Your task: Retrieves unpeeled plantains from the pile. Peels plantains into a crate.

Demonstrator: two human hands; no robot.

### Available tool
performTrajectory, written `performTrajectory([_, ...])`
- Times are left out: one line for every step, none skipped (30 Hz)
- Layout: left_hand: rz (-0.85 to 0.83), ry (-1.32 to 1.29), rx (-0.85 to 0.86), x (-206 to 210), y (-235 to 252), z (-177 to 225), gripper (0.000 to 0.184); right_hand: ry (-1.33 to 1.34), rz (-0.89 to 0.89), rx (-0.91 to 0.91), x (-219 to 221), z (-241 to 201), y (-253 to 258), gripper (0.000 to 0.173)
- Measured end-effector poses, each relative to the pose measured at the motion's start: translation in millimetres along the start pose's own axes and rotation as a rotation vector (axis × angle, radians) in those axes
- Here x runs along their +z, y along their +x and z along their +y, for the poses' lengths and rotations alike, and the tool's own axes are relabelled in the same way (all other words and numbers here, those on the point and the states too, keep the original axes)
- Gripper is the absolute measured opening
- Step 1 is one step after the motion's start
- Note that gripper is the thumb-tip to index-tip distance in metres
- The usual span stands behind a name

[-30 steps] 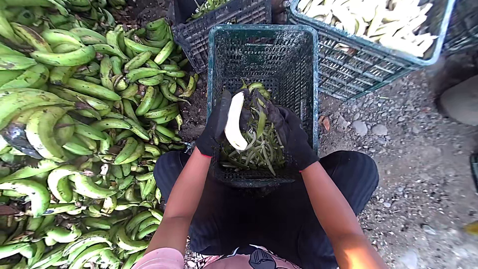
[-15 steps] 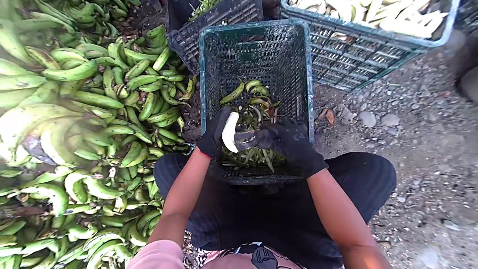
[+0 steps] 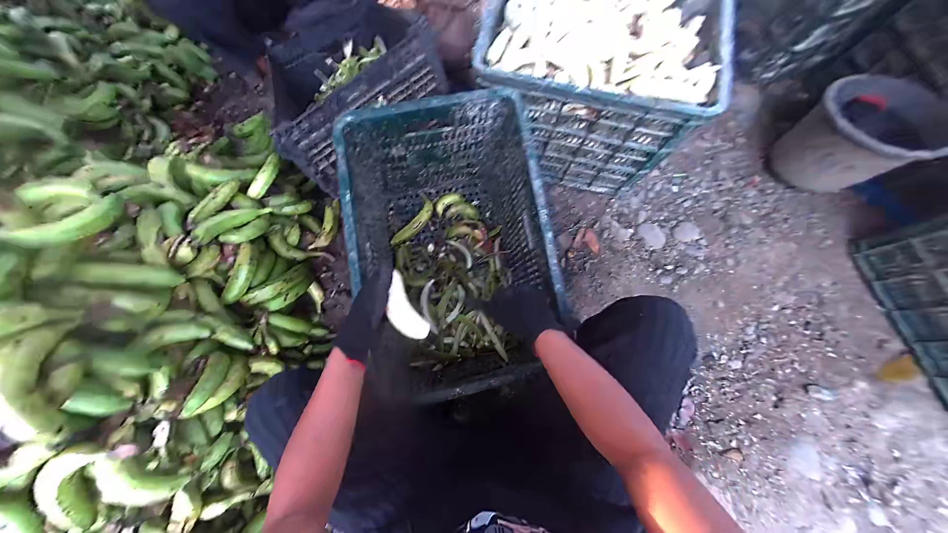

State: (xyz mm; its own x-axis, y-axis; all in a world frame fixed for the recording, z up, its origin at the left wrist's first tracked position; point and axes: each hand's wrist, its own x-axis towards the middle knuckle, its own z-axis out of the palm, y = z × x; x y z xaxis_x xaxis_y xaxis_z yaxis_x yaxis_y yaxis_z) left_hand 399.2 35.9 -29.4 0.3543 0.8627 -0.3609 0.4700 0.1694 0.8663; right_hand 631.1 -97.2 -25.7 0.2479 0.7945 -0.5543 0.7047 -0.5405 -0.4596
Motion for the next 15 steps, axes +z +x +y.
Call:
performTrajectory([0.011, 0.062, 0.012, -1.2, -0.9, -1.8, 0.057, -0.05, -0.109, 0.042, 4.8, 3.1, -2.1, 0.077])
performTrajectory([0.001, 0.139, 0.043, -2.6, -2.6, -3.3, 0.057, -0.079, -0.175, 0.048, 11.4, 5.2, -4.6, 0.08])
performTrajectory([-0.027, 0.237, 0.093, -3.2, -3.3, -5.3, 0.057, -0.09, -0.222, 0.029, 17.3, 6.3, -8.2, 0.081])
performTrajectory([-0.062, 0.332, 0.147, -1.0, -3.3, -2.7, 0.056, -0.088, -0.26, 0.009, 22.9, 7.2, -10.6, 0.082])
performTrajectory([-0.088, 0.388, 0.186, 4.6, -1.2, 6.0, 0.055, -0.081, -0.283, -0.001, 26.9, 7.9, -12.2, 0.082])
performTrajectory([-0.111, 0.39, 0.204, 12.3, 2.5, 23.5, 0.052, -0.08, -0.303, -0.014, 29.1, 8.7, -13.2, 0.082])
performTrajectory([-0.124, 0.305, 0.224, 22.9, 9.3, 50.3, 0.046, -0.079, -0.311, -0.023, 28.8, 9.5, -14.3, 0.08])
performTrajectory([-0.119, 0.123, 0.232, 36.3, 24.4, 82.0, 0.038, -0.081, -0.32, -0.026, 27.2, 10.2, -14.5, 0.078])
performTrajectory([-0.15, -0.183, 0.173, 51.1, 43.6, 119.7, 0.035, -0.081, -0.32, -0.019, 25.6, 11.7, -13.7, 0.078])
performTrajectory([-0.203, -0.475, 0.115, 64.6, 60.3, 161.9, 0.039, -0.087, -0.319, -0.012, 23.5, 13.5, -12.7, 0.079])
performTrajectory([-0.278, -0.668, 0.105, 74.8, 72.2, 200.0, 0.05, -0.09, -0.316, -0.011, 21.5, 15.0, -11.8, 0.08])
performTrajectory([-0.302, -0.769, 0.108, 87.2, 78.5, 234.4, 0.059, -0.079, -0.311, -0.008, 19.2, 15.4, -11.9, 0.08])
performTrajectory([-0.268, -0.796, 0.103, 100.9, 80.5, 262.6, 0.059, -0.063, -0.294, -0.011, 17.7, 15.8, -12.2, 0.08])
performTrajectory([-0.23, -0.771, 0.089, 112.7, 79.5, 279.7, 0.059, -0.049, -0.276, -0.017, 15.8, 15.6, -12.9, 0.079])
performTrajectory([-0.222, -0.703, 0.086, 120.7, 75.5, 285.4, 0.061, -0.046, -0.263, -0.028, 14.1, 14.9, -13.0, 0.079])
